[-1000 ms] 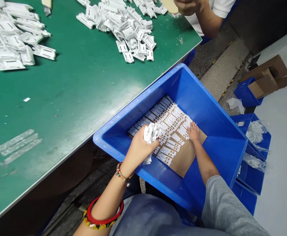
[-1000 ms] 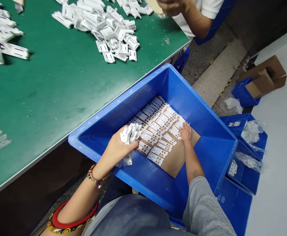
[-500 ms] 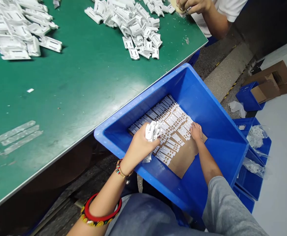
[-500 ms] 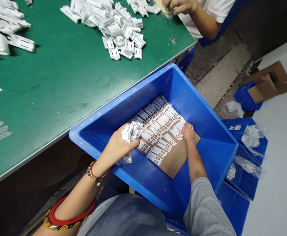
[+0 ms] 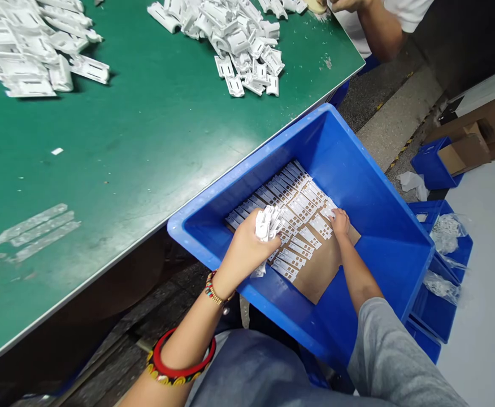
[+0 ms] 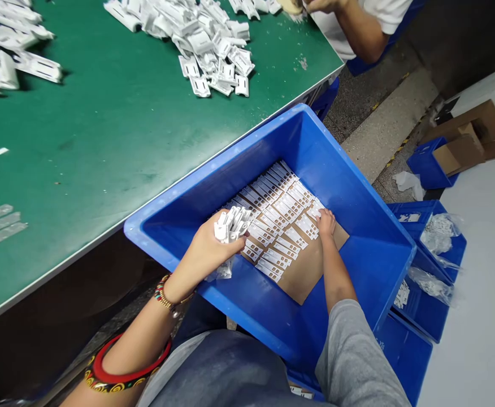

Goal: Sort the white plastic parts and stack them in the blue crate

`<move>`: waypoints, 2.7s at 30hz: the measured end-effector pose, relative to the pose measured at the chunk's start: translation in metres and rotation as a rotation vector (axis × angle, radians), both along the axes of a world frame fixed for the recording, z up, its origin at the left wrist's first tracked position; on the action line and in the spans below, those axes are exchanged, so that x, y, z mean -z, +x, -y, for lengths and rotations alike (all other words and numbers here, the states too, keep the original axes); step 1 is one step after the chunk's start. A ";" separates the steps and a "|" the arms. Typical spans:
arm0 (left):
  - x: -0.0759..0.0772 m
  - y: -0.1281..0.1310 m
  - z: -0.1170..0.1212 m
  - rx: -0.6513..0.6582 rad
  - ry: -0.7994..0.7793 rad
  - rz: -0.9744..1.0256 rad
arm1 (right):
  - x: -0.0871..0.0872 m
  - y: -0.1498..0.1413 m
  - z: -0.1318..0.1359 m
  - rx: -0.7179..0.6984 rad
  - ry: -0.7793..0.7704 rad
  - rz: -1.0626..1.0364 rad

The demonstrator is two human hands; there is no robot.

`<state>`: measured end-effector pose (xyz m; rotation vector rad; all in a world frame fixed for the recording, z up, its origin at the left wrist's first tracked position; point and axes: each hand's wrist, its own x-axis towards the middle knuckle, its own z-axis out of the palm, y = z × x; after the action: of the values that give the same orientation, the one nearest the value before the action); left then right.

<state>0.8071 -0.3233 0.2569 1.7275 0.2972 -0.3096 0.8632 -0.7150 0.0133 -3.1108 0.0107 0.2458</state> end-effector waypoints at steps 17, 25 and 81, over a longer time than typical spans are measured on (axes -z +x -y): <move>0.000 -0.001 -0.001 0.007 0.003 0.011 | -0.003 -0.027 -0.015 -0.087 0.108 -0.010; 0.001 -0.001 -0.001 0.021 0.010 -0.006 | -0.009 -0.039 -0.027 -0.153 0.154 -0.029; 0.000 -0.001 0.002 0.016 -0.011 0.025 | 0.010 -0.149 -0.084 -0.322 0.321 -0.037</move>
<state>0.8059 -0.3249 0.2574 1.7224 0.2635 -0.3008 0.7142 -0.6305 0.0032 -2.7727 -0.4807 0.2782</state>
